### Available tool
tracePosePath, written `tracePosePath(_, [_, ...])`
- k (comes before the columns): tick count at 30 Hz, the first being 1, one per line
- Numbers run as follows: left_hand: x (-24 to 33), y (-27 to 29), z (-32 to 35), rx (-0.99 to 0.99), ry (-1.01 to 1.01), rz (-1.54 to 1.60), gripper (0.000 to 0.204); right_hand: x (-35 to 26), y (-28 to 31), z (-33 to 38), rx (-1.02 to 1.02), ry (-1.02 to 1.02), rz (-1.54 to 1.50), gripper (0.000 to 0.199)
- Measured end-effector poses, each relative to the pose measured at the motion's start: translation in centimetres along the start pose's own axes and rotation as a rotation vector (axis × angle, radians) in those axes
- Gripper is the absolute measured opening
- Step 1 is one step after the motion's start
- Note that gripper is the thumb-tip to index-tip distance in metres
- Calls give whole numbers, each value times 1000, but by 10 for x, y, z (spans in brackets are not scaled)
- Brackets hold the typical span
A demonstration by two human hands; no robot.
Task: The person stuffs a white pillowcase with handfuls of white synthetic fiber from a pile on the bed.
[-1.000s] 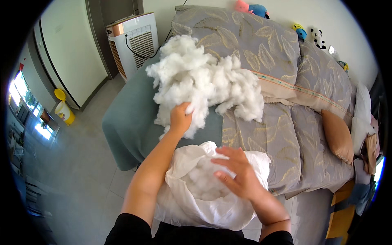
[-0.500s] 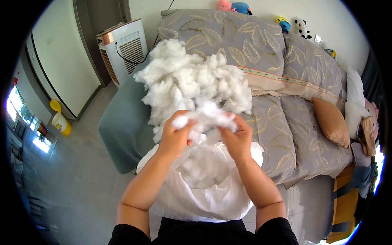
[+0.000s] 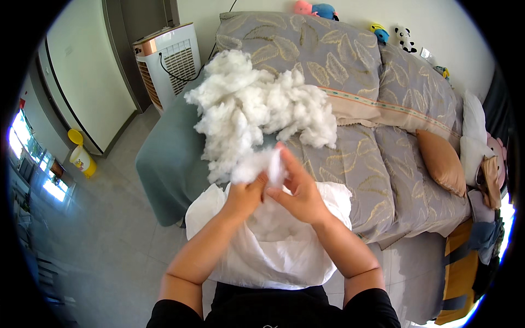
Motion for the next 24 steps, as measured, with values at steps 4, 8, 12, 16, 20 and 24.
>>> tracePosePath(4, [14,-2,8,-86,152,324,43,4,6,-12,-56,62,-67,64])
tracePosePath(8, [-18,-7,5,89,197,548,57,19,-17,-1,211,-59,147,38])
tracePosePath(12, [-27,-22,13,255,-66,467,59,12,-24,0,343,69,241,25])
tracePosePath(16, [-6,-17,12,304,-232,346,44,-3,-17,-1,479,161,337,23])
tracePosePath(20, [24,16,1,201,-243,485,44,3,26,-9,678,-139,-147,32])
tracePosePath(24, [14,-10,12,402,-16,103,57,-1,-3,-14,574,113,207,34])
Point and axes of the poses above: each hand's wrist, its own z-axis away from the middle knuckle, its own y-axis out of the back of the hand, x = y × z, the point moved 2 cm from there along -z, towards the middle knuckle, and after that the axes turned 9 degrees about z, right-handed, at the moved point
